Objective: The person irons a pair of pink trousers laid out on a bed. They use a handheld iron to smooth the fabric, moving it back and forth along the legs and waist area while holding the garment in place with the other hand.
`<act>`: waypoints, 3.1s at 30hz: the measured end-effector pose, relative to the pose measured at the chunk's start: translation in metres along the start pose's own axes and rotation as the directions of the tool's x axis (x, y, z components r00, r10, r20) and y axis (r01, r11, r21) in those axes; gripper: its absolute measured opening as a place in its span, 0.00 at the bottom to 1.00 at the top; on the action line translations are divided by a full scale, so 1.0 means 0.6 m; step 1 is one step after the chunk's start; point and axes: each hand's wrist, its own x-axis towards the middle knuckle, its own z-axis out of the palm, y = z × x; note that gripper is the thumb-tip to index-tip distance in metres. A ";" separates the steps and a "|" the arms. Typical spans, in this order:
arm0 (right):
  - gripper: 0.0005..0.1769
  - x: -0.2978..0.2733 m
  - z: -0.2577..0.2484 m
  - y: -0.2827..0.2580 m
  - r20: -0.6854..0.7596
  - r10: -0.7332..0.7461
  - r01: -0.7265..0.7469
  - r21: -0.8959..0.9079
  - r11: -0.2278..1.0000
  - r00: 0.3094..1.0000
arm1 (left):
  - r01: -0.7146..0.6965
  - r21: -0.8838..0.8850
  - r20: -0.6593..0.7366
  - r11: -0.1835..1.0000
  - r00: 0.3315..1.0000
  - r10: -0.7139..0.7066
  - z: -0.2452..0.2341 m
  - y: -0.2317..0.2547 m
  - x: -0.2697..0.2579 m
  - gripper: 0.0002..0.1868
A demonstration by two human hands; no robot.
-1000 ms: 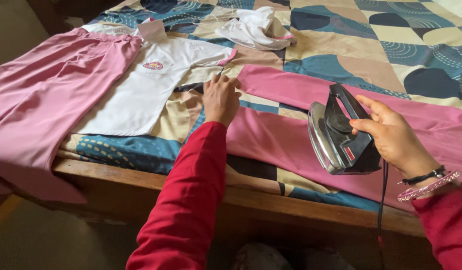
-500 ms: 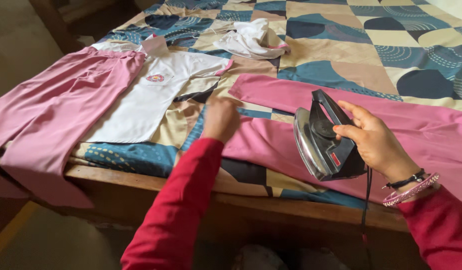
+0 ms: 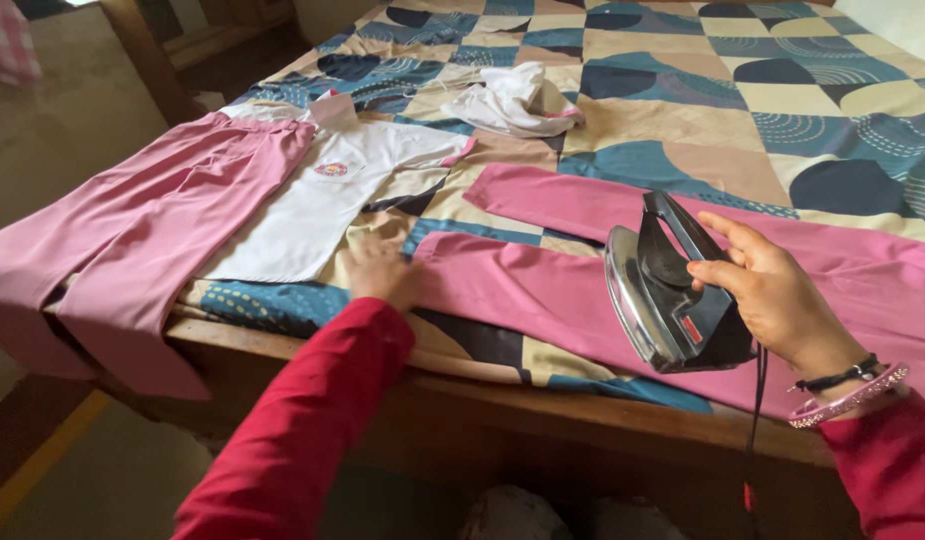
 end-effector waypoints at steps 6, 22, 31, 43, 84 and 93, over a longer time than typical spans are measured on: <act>0.35 0.010 0.006 -0.008 -0.010 -0.135 0.134 0.239 0.962 0.991 | -0.261 -0.493 -0.061 0.830 0.962 0.266 -0.054 0.093 -0.023 0.15; 0.36 0.053 0.089 0.025 0.024 0.038 -0.043 0.255 0.966 0.999 | -0.624 -0.081 -0.284 0.777 0.762 0.582 -0.066 0.063 -0.099 0.04; 0.36 0.067 0.126 0.031 0.054 0.030 -0.033 0.047 0.998 0.998 | -0.406 -0.169 -0.167 0.898 0.910 0.380 -0.091 0.110 -0.087 0.09; 0.37 0.058 0.127 0.015 0.090 0.060 -0.028 -0.325 0.945 0.994 | -0.133 -0.248 0.006 0.960 0.990 0.138 -0.114 0.137 -0.080 0.21; 0.36 -0.149 -0.146 0.343 0.113 -0.134 0.168 -0.823 0.542 0.985 | 0.159 -0.440 0.263 0.884 0.964 -0.042 0.174 -0.054 0.214 0.22; 0.35 -0.150 -0.142 0.361 0.043 -0.131 0.112 -0.805 0.583 0.990 | 0.399 -0.756 0.317 0.519 0.917 -0.242 0.153 -0.049 0.245 0.21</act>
